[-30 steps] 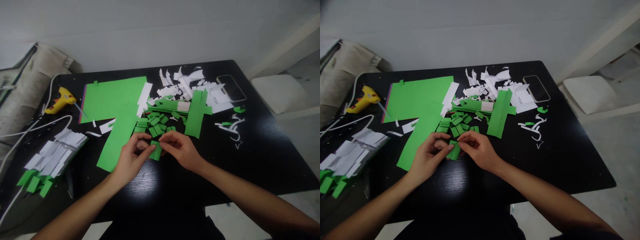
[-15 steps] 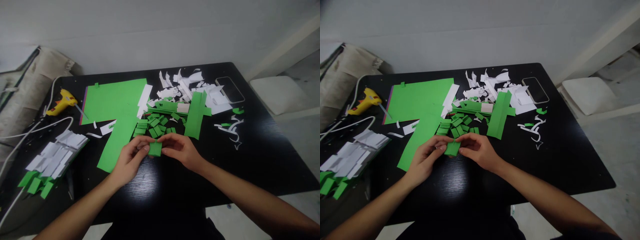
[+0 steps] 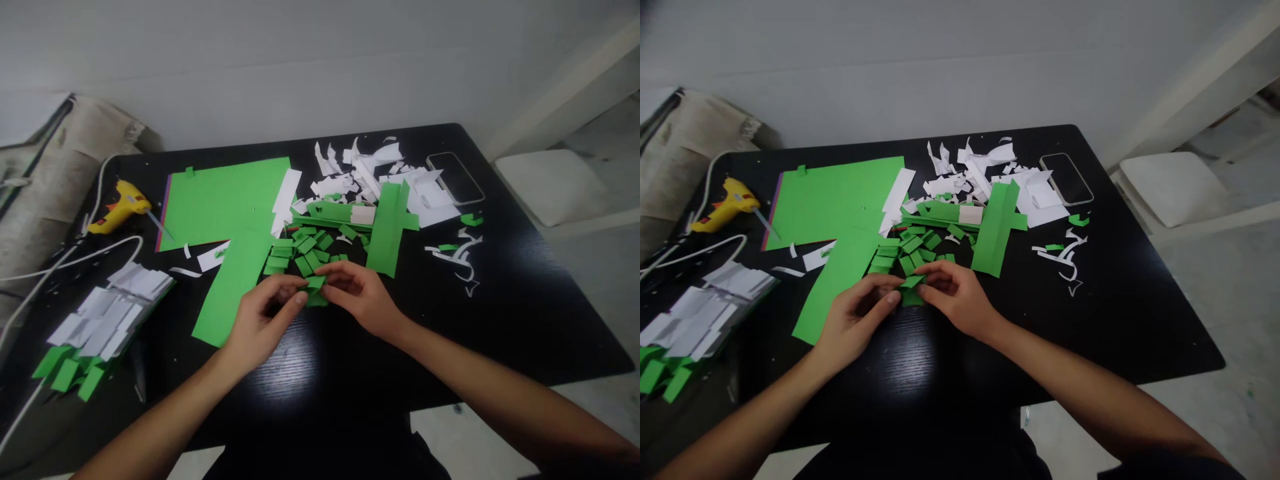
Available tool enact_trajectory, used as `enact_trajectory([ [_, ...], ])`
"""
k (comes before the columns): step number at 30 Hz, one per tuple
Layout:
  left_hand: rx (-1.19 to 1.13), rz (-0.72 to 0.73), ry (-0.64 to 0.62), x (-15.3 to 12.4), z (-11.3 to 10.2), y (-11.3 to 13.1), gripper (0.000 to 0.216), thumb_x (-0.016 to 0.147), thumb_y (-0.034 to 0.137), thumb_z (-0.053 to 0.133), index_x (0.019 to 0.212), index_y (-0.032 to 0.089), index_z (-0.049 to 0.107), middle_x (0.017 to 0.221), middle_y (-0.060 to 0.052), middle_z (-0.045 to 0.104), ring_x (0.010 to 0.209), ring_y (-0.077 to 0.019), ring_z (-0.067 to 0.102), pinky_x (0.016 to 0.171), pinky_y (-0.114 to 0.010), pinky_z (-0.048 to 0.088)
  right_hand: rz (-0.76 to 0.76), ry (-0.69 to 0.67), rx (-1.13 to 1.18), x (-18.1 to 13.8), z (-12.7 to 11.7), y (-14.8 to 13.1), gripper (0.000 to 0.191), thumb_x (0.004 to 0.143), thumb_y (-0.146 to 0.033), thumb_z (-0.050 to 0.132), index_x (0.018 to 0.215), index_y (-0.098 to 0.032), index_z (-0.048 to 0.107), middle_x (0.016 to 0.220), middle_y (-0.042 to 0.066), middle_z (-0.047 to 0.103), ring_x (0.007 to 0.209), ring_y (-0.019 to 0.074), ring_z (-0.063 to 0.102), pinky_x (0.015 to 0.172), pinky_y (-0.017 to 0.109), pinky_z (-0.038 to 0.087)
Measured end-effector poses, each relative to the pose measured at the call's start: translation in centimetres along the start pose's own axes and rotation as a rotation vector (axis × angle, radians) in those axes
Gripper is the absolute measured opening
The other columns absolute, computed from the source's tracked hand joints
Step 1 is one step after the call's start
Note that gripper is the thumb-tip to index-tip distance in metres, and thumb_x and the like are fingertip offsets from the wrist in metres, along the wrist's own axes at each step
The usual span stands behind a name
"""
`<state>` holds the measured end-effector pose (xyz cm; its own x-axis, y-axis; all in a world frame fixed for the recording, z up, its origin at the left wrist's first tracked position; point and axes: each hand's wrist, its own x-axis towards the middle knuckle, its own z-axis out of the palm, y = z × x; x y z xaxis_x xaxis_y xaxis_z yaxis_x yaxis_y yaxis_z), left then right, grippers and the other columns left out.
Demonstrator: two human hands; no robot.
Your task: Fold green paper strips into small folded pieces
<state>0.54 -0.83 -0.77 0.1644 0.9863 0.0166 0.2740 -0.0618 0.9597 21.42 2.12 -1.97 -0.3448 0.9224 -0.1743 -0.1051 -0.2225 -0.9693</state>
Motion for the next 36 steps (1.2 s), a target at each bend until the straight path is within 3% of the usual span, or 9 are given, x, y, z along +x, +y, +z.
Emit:
enact_trajectory([
  [3, 0.047, 0.041, 0.062, 0.1, 0.0, -0.1, 0.014, 0.100, 0.030, 0.064, 0.099, 0.020, 0.073, 0.076, 0.000, 0.063, 0.067, -0.0118, 0.058, 0.063, -0.025, 0.047, 0.032, -0.012, 0.010, -0.1, 0.1, 0.0, 0.036, 0.080, -0.025, 0.081, 0.114, -0.022, 0.071, 0.083, -0.001, 0.070, 0.077, 0.0150, 0.069, 0.075, 0.030, 0.057],
  [7, -0.010, 0.032, 0.128, 0.2, -0.1, 0.3, 0.018, 0.102, 0.029, 0.061, 0.089, 0.019, 0.068, 0.068, 0.002, 0.061, 0.061, -0.0102, 0.058, 0.059, -0.022, 0.047, 0.059, -0.047, 0.005, -0.1, 0.2, 0.1, 0.034, 0.077, -0.025, 0.083, 0.108, -0.021, 0.072, 0.086, 0.001, 0.072, 0.078, 0.0153, 0.070, 0.076, 0.031, 0.057],
  [19, -0.084, -0.001, 0.236, 0.6, -0.6, 0.5, 0.020, 0.102, 0.031, 0.061, 0.088, 0.019, 0.066, 0.065, 0.003, 0.063, 0.058, -0.0090, 0.059, 0.059, -0.020, 0.049, 0.088, -0.125, -0.007, -0.1, 0.0, 0.3, 0.031, 0.076, -0.024, 0.081, 0.105, -0.018, 0.071, 0.088, 0.001, 0.073, 0.077, 0.0139, 0.069, 0.075, 0.030, 0.055],
  [36, -0.123, -0.044, 0.229, 0.8, -0.8, 0.7, 0.021, 0.103, 0.036, 0.060, 0.091, 0.019, 0.064, 0.070, 0.001, 0.069, 0.058, -0.0110, 0.063, 0.060, -0.023, 0.052, 0.101, -0.176, 0.016, -0.4, 0.1, 0.0, 0.035, 0.077, -0.024, 0.083, 0.108, -0.019, 0.068, 0.091, 0.002, 0.073, 0.079, 0.0145, 0.070, 0.077, 0.030, 0.056],
])
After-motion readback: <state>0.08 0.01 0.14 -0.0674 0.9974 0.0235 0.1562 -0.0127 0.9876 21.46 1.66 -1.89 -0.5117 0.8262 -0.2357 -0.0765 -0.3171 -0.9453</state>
